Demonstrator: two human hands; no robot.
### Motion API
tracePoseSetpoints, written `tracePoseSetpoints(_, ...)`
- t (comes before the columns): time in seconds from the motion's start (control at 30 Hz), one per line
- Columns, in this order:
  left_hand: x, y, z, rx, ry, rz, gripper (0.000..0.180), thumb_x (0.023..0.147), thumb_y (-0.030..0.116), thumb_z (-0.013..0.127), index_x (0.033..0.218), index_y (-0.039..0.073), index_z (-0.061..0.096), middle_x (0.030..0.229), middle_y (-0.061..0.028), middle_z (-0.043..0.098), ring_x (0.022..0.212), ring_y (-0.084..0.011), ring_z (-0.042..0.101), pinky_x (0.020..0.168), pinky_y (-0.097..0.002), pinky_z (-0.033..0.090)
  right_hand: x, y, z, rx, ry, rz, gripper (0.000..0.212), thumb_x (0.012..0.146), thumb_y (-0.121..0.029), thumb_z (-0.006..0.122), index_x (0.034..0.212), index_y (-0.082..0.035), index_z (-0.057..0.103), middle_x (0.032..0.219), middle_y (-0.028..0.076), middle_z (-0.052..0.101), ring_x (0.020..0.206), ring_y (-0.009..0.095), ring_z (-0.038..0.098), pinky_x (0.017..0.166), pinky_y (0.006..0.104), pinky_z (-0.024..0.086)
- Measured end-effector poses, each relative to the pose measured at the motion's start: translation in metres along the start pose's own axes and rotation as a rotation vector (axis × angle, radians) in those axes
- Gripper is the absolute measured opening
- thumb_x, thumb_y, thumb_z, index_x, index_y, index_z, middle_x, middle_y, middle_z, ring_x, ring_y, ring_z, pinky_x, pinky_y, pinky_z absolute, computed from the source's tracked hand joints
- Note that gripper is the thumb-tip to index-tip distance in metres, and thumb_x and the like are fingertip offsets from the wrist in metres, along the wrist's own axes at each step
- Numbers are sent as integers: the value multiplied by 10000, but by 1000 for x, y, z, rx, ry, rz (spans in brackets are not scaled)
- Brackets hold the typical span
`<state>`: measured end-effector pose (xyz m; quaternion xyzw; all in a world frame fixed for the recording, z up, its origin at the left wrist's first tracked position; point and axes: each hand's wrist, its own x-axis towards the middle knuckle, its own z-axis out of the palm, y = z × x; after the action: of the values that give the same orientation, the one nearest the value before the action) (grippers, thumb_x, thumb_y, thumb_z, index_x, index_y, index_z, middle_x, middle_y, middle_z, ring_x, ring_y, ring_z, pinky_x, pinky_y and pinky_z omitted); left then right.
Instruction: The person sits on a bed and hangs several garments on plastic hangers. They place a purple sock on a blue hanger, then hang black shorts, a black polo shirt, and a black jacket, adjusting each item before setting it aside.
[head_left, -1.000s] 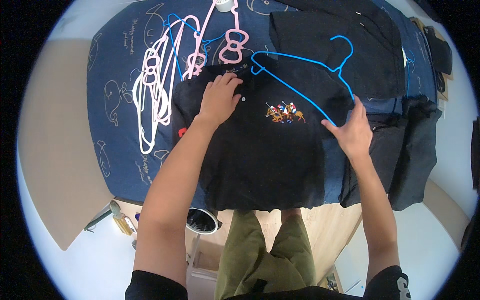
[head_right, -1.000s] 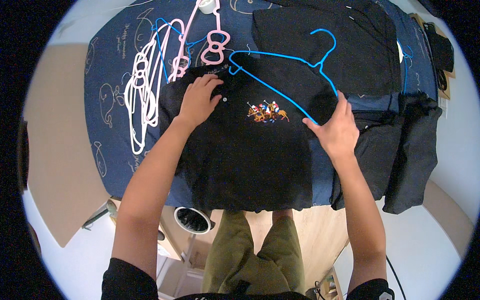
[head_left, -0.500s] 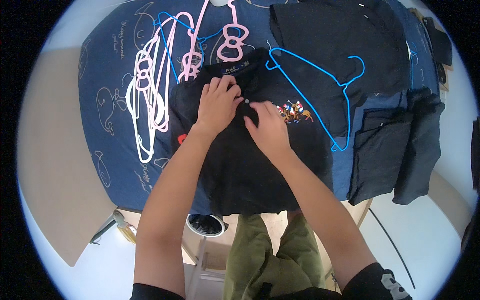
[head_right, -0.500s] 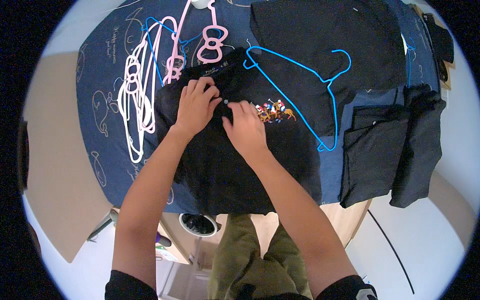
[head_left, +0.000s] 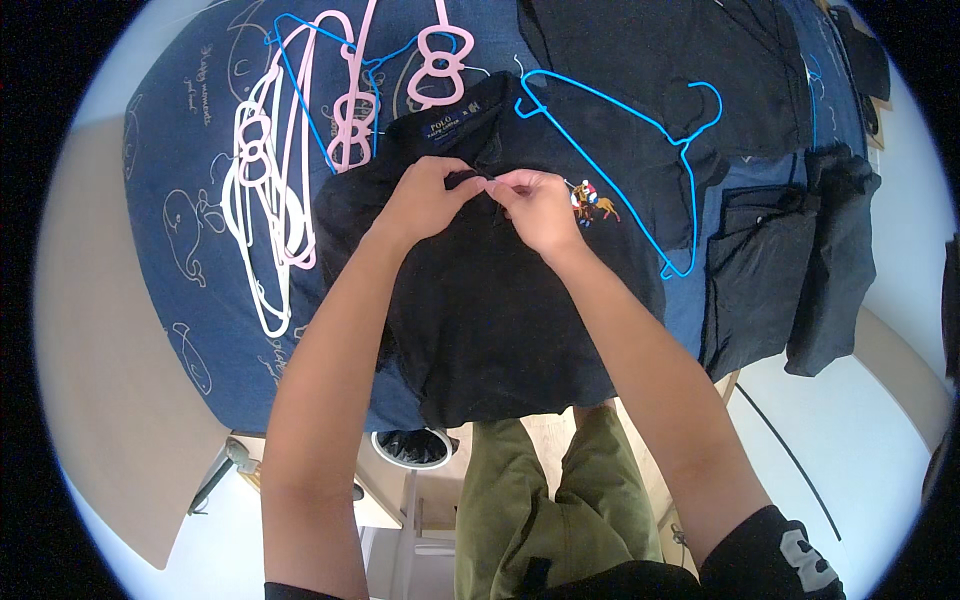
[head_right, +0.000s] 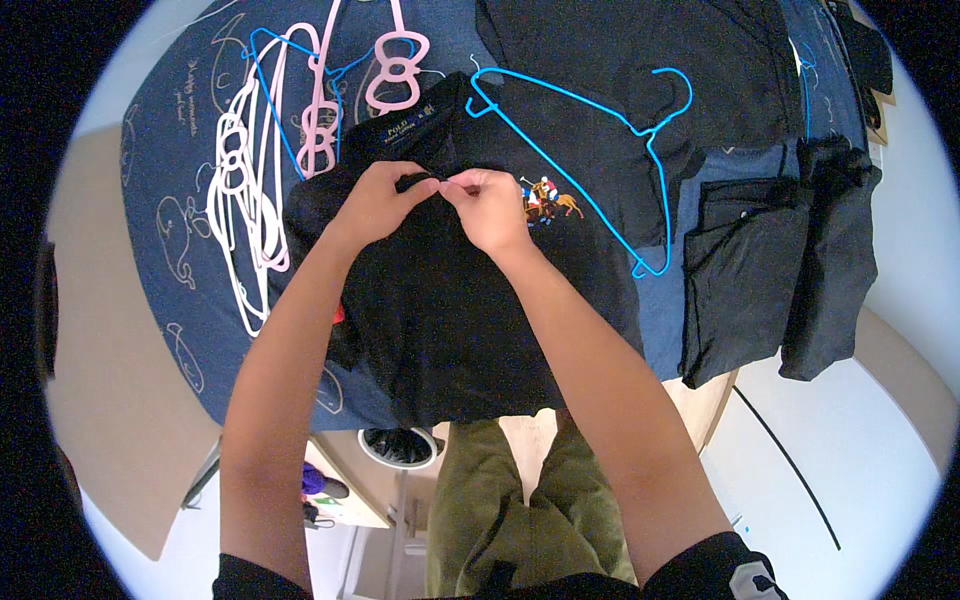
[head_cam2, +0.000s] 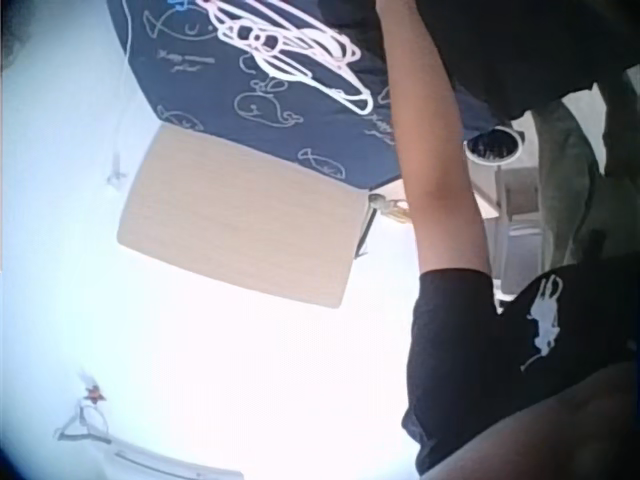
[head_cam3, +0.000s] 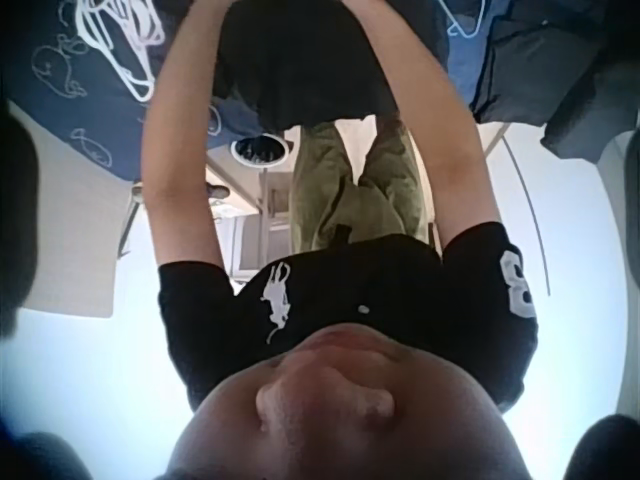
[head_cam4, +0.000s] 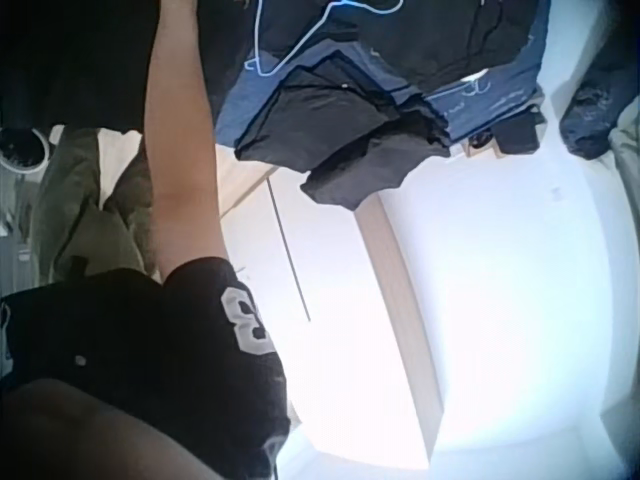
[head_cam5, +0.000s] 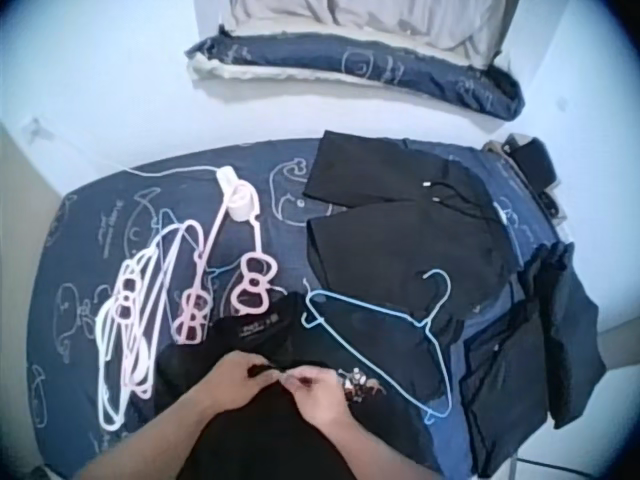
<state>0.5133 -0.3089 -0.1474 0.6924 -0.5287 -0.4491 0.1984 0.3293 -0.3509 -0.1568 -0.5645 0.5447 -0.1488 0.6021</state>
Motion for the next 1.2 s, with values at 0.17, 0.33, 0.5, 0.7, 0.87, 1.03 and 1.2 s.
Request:
tracePoseSetpoints(0.17,1,-4,0,-34,28,34,305,920,283,725,1019,-4,755,947,-206,738,878,-311,701,812,-402,523,-3,-13,-3,360,-44,369,182,966,-244,712,1029,-82,767,902,-25,677,852,103,614,785,279,504)
tracePoseSetpoints(0.33,-6,-8,2,-3,57,70,311,927,294,724,1004,-6,752,898,-190,733,808,-279,690,764,-383,516,0,-16,-6,405,13,349,240,959,-247,717,1051,-27,745,864,12,664,782,119,604,748,302,508)
tracePoseSetpoints(0.5,-23,22,-12,132,81,-115,295,914,314,739,931,20,752,796,-145,721,729,-285,686,692,-375,509,-16,-1,-25,21,42,-70,287,898,-185,776,1078,19,689,858,63,694,702,157,641,727,327,545)
tracePoseSetpoints(0.7,-48,12,-12,125,572,-328,343,851,351,790,969,68,637,835,-94,724,784,-296,708,720,-390,545,-43,40,-123,-730,933,-335,580,802,-331,853,1200,8,603,1177,186,612,1124,361,577,971,461,479)
tracePoseSetpoints(0.87,-35,9,-10,126,504,-569,552,779,394,832,1114,51,558,1043,-191,713,946,-366,710,835,-437,554,-49,89,-182,-673,683,-67,491,897,-333,774,1217,9,627,1055,196,674,1014,337,640,908,421,502)
tracePoseSetpoints(1.03,-31,9,-2,150,566,-595,491,864,273,679,1257,26,520,1111,-273,702,1052,-456,686,943,-514,531,-50,72,-216,-194,350,-164,251,1065,-178,572,1189,-14,715,861,-25,630,765,64,518,678,246,423)
tracePoseSetpoints(1.2,-44,-8,0,109,716,-564,496,932,300,557,1323,6,477,1123,-333,682,1045,-500,669,951,-536,521,-92,-1,-217,-123,191,-129,262,1076,-151,539,1235,-41,715,845,-78,570,707,9,401,623,195,343)
